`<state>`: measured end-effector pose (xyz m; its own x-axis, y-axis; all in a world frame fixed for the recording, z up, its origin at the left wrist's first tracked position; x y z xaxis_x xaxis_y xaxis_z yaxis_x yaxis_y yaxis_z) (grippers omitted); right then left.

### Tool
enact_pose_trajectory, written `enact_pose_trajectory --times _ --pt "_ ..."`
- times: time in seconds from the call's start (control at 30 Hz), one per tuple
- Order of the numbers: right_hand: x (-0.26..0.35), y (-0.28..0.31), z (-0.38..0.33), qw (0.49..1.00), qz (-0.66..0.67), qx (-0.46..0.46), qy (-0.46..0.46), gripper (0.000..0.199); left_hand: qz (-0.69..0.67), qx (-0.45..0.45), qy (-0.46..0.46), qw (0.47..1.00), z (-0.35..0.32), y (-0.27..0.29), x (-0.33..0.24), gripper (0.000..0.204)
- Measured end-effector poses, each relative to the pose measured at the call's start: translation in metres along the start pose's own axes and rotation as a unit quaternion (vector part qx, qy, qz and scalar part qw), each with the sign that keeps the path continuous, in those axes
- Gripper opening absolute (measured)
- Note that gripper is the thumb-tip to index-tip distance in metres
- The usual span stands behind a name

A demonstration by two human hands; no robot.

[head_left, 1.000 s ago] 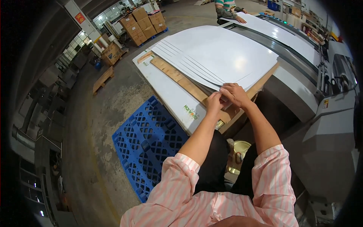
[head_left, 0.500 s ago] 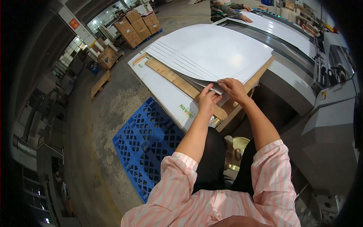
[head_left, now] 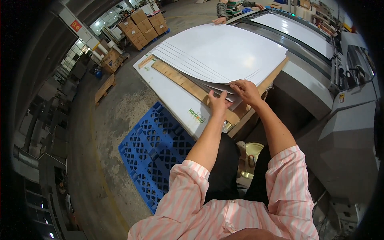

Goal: Separating and aligning large sheets of paper or thin cardboard from a stack for processing.

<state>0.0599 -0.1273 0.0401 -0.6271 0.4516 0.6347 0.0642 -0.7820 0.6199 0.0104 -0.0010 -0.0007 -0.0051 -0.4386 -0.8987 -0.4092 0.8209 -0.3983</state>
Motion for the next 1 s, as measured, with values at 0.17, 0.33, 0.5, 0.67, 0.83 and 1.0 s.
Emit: enact_pose_trajectory --times 0.17,0.33,0.5,0.67,0.83,1.0 --pt "0.007 -0.007 0.002 0.993 -0.048 -0.074 0.074 0.026 -0.023 0.089 0.044 0.995 0.007 0.012 -0.001 0.019" --pt "-0.002 -0.017 0.008 0.998 0.04 -0.028 0.037 0.029 -0.03 0.089 0.048 0.994 0.003 0.009 0.001 0.01" --pt "-0.006 -0.014 0.019 0.897 0.384 -0.157 -0.15 0.035 0.002 0.064 0.051 0.997 0.003 0.007 0.003 0.01" --pt "0.006 -0.013 0.01 0.982 0.098 -0.16 0.005 0.032 -0.063 0.067 0.057 0.994 0.002 0.003 0.002 0.01" --pt "0.002 -0.019 0.002 0.995 -0.076 0.053 -0.047 0.024 -0.017 0.07 0.071 0.995 0.005 0.01 0.006 0.012" --pt "0.001 -0.016 -0.002 0.983 -0.165 0.01 0.079 0.018 -0.089 0.05 0.076 0.992 0.005 0.002 -0.001 0.015"
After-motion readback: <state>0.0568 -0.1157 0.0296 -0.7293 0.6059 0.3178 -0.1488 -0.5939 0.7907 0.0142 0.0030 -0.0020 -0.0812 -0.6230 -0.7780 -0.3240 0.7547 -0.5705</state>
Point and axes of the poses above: each hand's wrist, its own z-axis towards the middle knuckle, its own y-axis out of the back of the hand, x = y × z, the point moved 1 cm from there along z, towards the middle knuckle, and after that the axes turned 2 degrees about y, right-handed, at the moved point
